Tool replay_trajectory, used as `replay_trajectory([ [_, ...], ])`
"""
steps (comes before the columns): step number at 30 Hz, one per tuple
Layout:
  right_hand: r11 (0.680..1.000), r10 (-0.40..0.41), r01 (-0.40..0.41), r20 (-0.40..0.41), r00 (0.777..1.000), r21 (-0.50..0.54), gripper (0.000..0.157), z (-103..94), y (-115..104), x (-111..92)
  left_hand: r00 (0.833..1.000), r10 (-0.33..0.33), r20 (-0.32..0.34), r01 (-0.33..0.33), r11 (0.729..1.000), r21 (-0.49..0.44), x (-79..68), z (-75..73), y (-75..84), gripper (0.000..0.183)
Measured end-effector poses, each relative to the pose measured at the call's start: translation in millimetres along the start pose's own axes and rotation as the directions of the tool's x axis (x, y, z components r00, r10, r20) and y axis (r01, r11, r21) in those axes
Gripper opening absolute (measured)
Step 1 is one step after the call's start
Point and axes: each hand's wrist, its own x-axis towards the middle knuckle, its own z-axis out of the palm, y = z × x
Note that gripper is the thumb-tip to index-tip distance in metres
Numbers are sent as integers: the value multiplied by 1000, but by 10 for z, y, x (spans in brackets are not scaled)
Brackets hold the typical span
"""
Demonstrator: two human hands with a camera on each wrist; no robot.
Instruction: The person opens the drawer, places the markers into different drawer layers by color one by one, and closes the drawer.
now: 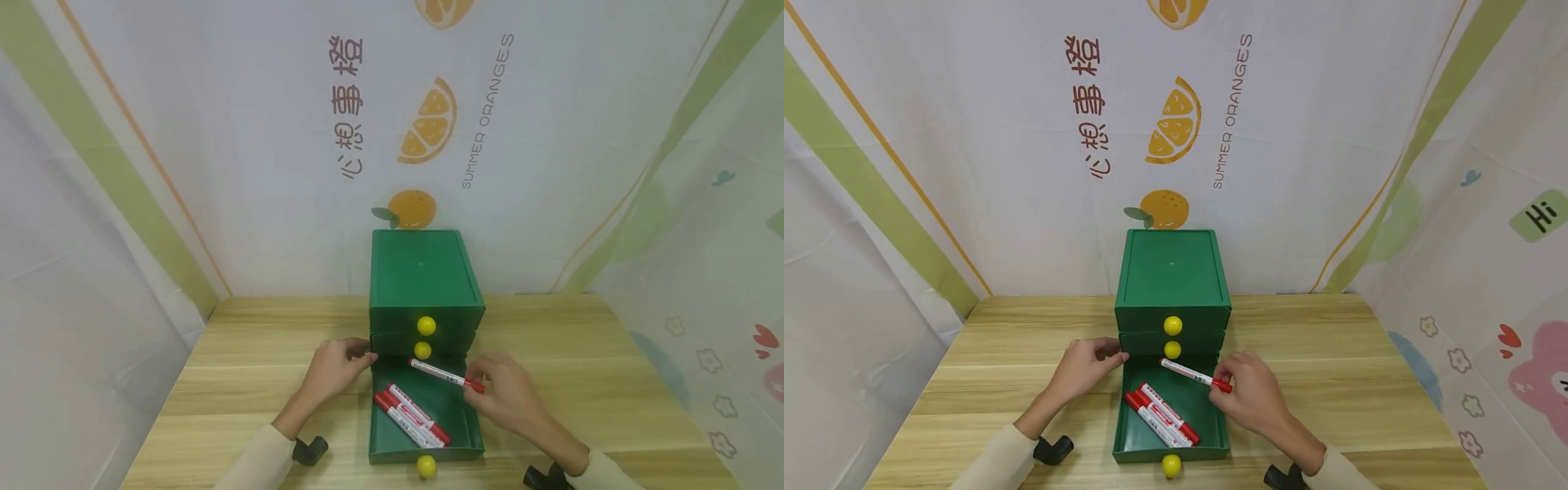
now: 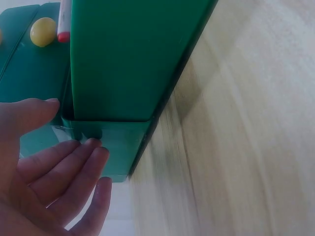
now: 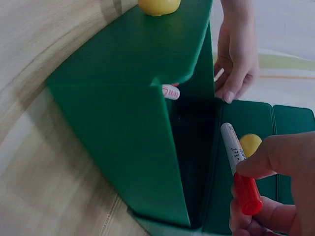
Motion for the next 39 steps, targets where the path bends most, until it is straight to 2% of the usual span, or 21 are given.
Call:
replay_trajectory([
  [4,1000,-1,2,47,999,-23,15,43,-71,75,1000,8,-1,-8,1000,0,6,9,-14,25],
  [10,996,-56,62,92,994,-69,16,131,-159,191,1000,21,0,-21,1000,-9,2,2,-4,25],
  [17,995,-36,50,169,985,-83,16,234,-201,266,1000,15,-1,-15,1000,-12,1,5,-5,26],
  [26,990,-71,98,248,966,-98,18,316,-226,270,1000,7,-2,-7,1000,-15,-3,-1,-5,28],
  [33,989,-58,98,321,945,-107,17,350,-248,241,1000,4,1,-4,1000,-2,-4,4,-10,29],
  [39,986,-68,117,347,935,-121,18,375,-243,225,1000,3,0,-3,1000,-1,-2,11,-13,28],
])
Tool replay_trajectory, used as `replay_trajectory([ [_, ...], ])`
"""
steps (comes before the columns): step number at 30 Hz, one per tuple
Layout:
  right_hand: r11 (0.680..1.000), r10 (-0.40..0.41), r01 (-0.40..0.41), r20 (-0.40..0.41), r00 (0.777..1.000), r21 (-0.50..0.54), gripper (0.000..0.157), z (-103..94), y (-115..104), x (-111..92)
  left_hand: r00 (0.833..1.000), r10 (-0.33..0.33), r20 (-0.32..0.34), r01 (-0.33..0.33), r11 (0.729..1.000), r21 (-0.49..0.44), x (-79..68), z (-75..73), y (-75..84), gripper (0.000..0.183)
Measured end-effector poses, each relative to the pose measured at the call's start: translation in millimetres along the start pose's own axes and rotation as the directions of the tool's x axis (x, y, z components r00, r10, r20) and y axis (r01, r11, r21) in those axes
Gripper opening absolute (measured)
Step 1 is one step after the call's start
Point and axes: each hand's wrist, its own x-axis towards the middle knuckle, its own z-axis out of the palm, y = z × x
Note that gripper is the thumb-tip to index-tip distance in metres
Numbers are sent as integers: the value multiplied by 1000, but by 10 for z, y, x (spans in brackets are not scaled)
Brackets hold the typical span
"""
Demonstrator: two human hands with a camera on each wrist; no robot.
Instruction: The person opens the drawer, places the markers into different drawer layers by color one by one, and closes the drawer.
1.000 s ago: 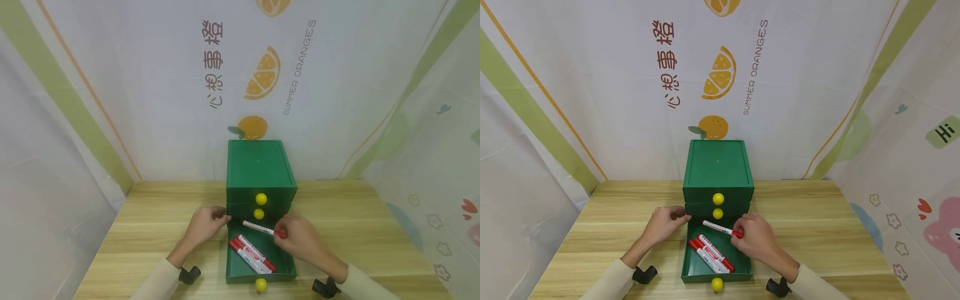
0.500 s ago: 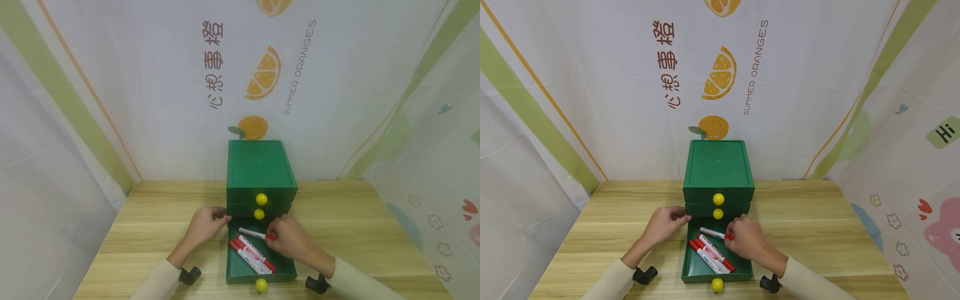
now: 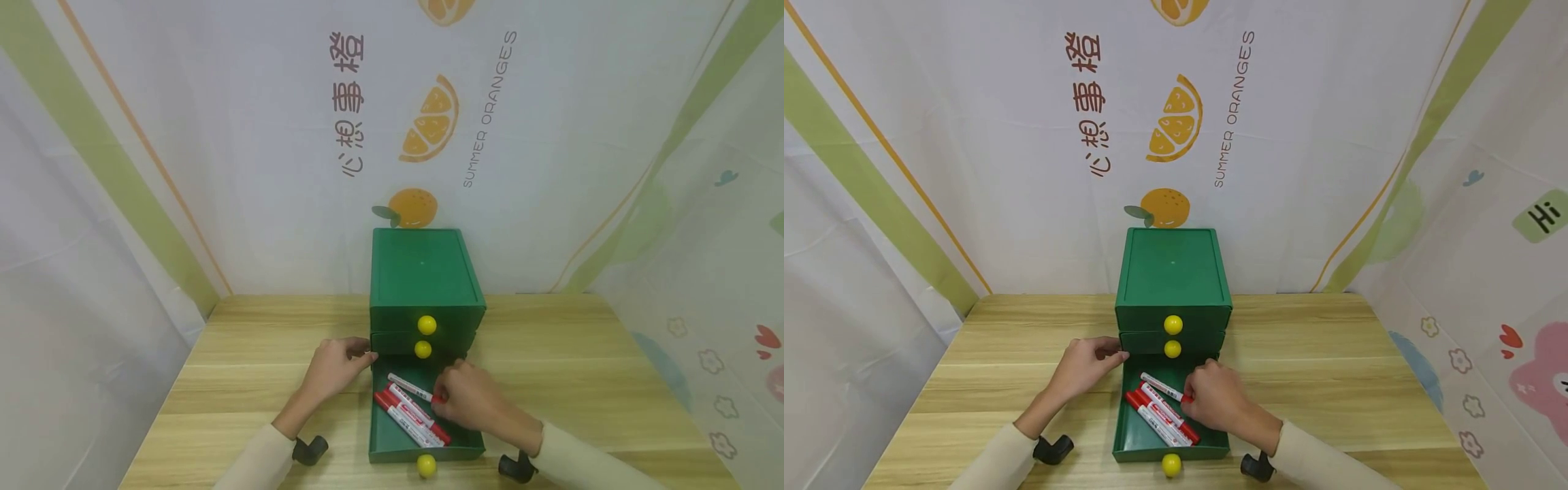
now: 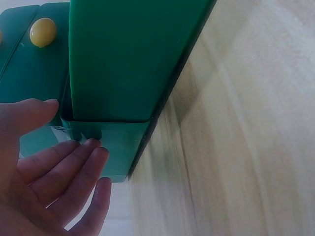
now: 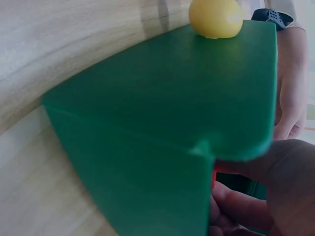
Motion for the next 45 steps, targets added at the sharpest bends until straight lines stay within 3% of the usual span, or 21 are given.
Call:
replay_trajectory([
  [9,1000,-11,11,-11,1000,-9,19,23,21,-20,1000,4,0,-4,1000,-2,0,4,4,26],
  [16,998,-38,42,-90,995,43,18,-7,74,-107,1000,5,1,-5,1000,-13,-5,1,8,26],
  [21,996,-13,24,-123,992,89,18,-97,67,-229,1000,9,-2,-9,1000,-12,-10,-1,7,26],
  [30,991,34,-20,-100,994,135,16,-217,-76,-529,1000,11,-8,-11,1000,-5,-19,-6,14,26],
  [35,986,-8,12,-27,1000,168,15,-224,-182,-664,1000,7,-6,-7,1000,-4,-18,-5,13,27],
  [39,979,-84,88,-31,996,185,16,-155,-246,-741,1000,8,-7,-8,1000,0,-12,0,4,27],
  [45,970,-131,123,24,991,212,14,-30,-312,-743,1000,14,-10,-14,1000,2,-5,4,4,28],
])
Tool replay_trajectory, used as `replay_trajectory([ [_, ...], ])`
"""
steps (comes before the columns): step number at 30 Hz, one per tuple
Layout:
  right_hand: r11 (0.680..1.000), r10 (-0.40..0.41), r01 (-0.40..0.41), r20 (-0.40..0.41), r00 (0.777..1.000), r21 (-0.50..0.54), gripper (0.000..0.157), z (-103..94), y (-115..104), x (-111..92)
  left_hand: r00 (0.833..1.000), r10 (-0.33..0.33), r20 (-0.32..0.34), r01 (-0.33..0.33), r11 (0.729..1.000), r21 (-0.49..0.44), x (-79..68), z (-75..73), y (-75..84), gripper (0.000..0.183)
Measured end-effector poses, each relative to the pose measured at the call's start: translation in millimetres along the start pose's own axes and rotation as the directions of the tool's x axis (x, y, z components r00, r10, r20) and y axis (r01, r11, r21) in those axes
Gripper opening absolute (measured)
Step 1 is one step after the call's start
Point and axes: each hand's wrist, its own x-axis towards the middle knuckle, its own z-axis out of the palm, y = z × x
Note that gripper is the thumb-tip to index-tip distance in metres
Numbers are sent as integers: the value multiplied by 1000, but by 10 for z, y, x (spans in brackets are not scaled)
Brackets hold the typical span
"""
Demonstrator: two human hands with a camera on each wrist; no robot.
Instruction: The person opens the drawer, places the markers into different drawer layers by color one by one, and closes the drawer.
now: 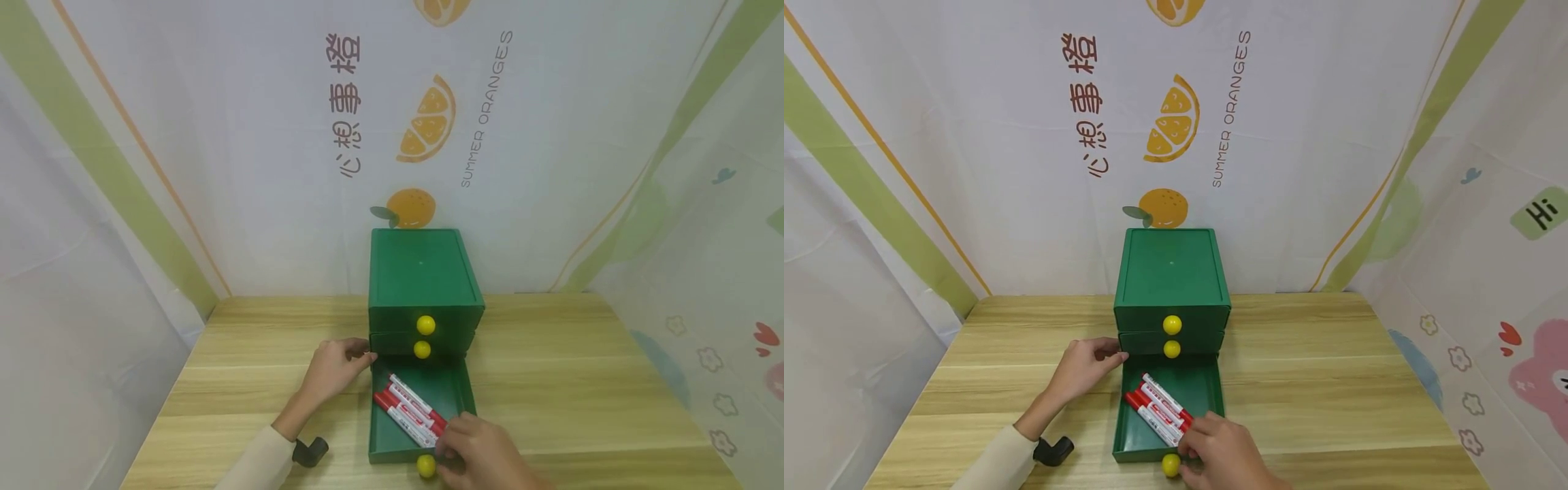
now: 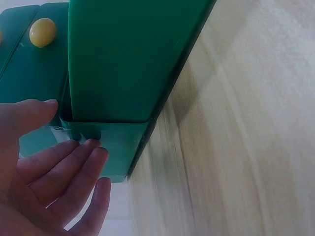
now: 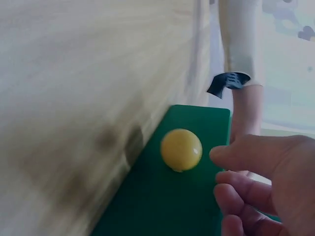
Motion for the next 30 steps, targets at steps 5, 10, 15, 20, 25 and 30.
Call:
replay_trajectory([
  [5,989,-101,96,-39,994,-112,12,86,-14,14,1000,0,3,0,1000,-10,1,2,-2,28],
  [10,950,-217,194,-72,973,-243,14,149,-13,17,1000,-2,6,2,1000,-11,2,4,-5,28],
  [15,901,-280,242,-55,959,-361,20,188,-12,4,1000,-2,5,2,1000,-10,-1,-1,-5,28],
  [20,859,-324,267,-60,944,-436,23,220,-20,-15,1000,-4,5,4,1000,-9,0,-5,1,28],
  [25,835,-344,280,-54,937,-474,25,236,-10,-11,1000,-1,4,1,1000,-7,-1,-5,0,28],
  [30,849,-335,261,-88,938,-460,23,259,16,17,1000,7,3,-7,1000,-8,-2,-1,-5,28],
])
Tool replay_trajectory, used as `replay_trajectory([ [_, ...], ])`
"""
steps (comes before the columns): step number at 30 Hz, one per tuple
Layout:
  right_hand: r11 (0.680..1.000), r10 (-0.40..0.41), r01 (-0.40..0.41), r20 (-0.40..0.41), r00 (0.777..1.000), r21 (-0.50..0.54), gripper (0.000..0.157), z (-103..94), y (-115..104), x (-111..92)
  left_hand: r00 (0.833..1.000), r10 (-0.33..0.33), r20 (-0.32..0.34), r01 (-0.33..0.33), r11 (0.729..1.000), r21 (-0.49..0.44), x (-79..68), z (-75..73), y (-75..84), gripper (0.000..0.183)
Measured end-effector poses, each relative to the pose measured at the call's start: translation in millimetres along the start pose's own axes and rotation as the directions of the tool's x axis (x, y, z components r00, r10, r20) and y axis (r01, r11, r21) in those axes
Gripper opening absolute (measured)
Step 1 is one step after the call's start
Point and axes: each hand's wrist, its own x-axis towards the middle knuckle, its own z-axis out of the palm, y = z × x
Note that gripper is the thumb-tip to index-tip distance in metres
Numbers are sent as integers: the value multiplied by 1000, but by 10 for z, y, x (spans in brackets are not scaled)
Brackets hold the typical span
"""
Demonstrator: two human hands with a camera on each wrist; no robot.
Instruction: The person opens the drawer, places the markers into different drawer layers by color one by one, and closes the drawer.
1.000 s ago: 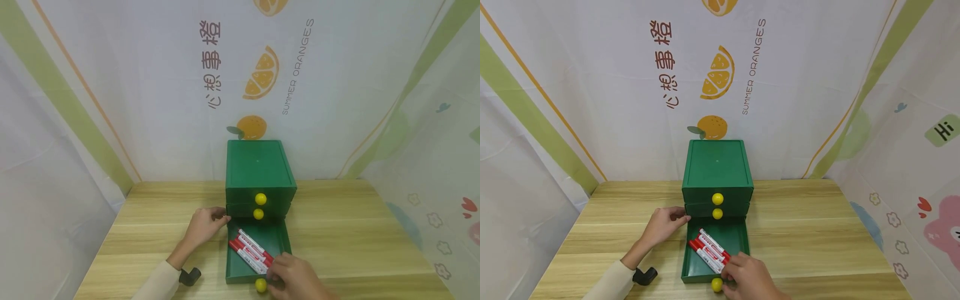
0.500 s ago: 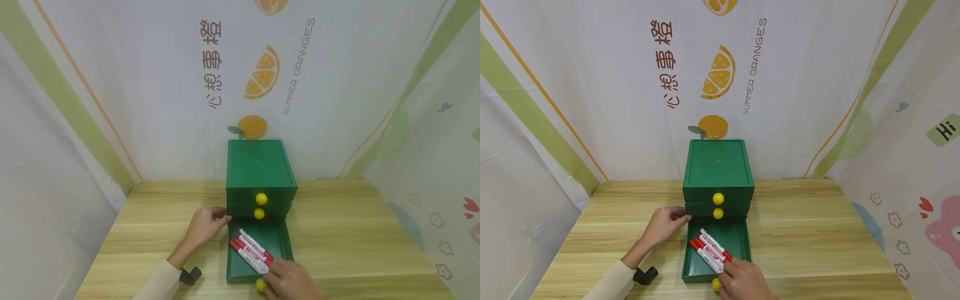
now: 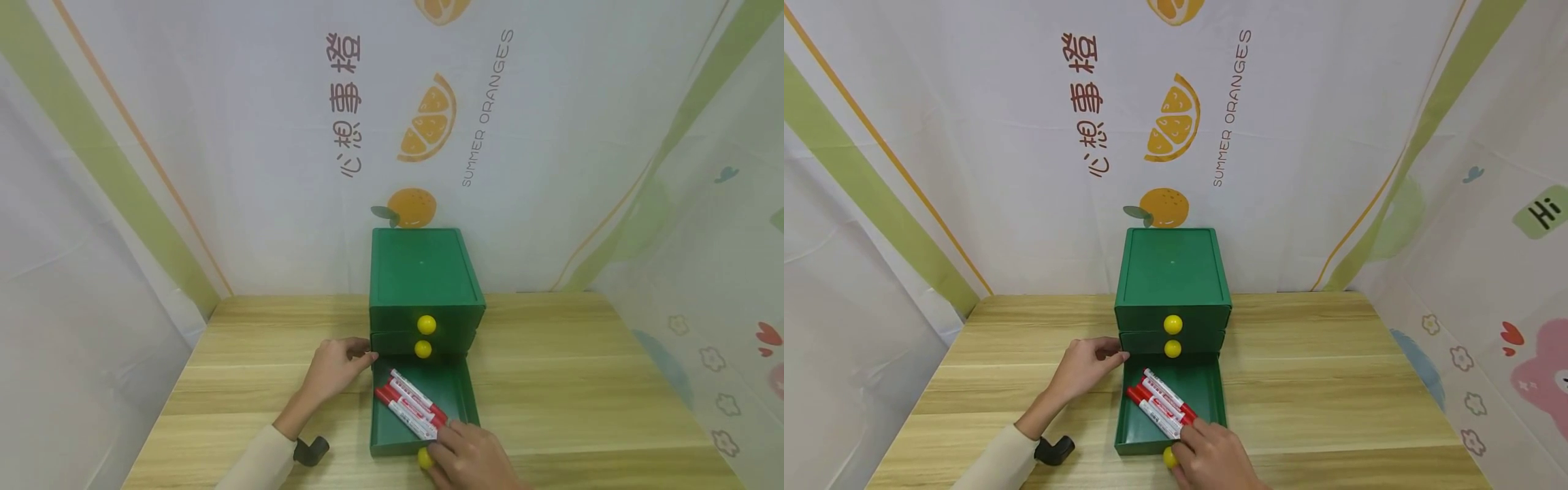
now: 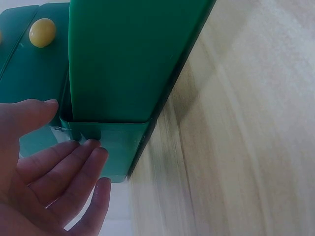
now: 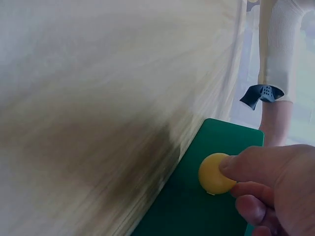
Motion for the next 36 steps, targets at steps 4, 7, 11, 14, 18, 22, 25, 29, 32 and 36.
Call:
replay_trajectory([
  [4,998,54,-53,-57,997,19,22,58,19,15,1000,4,-2,-4,1000,-5,1,6,-4,27],
  [7,994,111,-109,-104,988,17,24,112,30,20,1000,6,-3,-6,1000,-8,2,9,-4,27],
  [11,979,206,-205,-123,971,19,25,168,38,23,1000,8,-3,-8,1000,-6,1,11,-6,27],
  [14,963,268,-268,-108,957,15,26,185,29,32,1000,10,-5,-10,1000,-2,-2,9,-7,27],
  [18,952,304,-307,-130,944,-1,25,206,0,54,1000,11,-9,-11,1000,1,-3,8,-6,26],
  [22,948,311,-317,-175,934,-4,24,237,-43,69,1000,12,-12,-12,1000,3,-2,13,-12,26],
  [25,946,315,-324,-192,929,-19,26,264,-58,73,1000,8,-12,-8,1000,3,-4,14,-14,26],
  [29,938,329,-342,-183,926,-46,29,280,-49,77,1000,1,-10,0,1000,3,-9,10,-3,26],
  [32,931,348,-360,-165,923,-52,30,274,-30,90,1000,1,-8,-1,1000,0,-7,9,1,26],
  [36,922,376,-385,-140,916,-39,30,279,4,119,1000,4,-6,-4,1000,-4,-2,6,1,25],
])
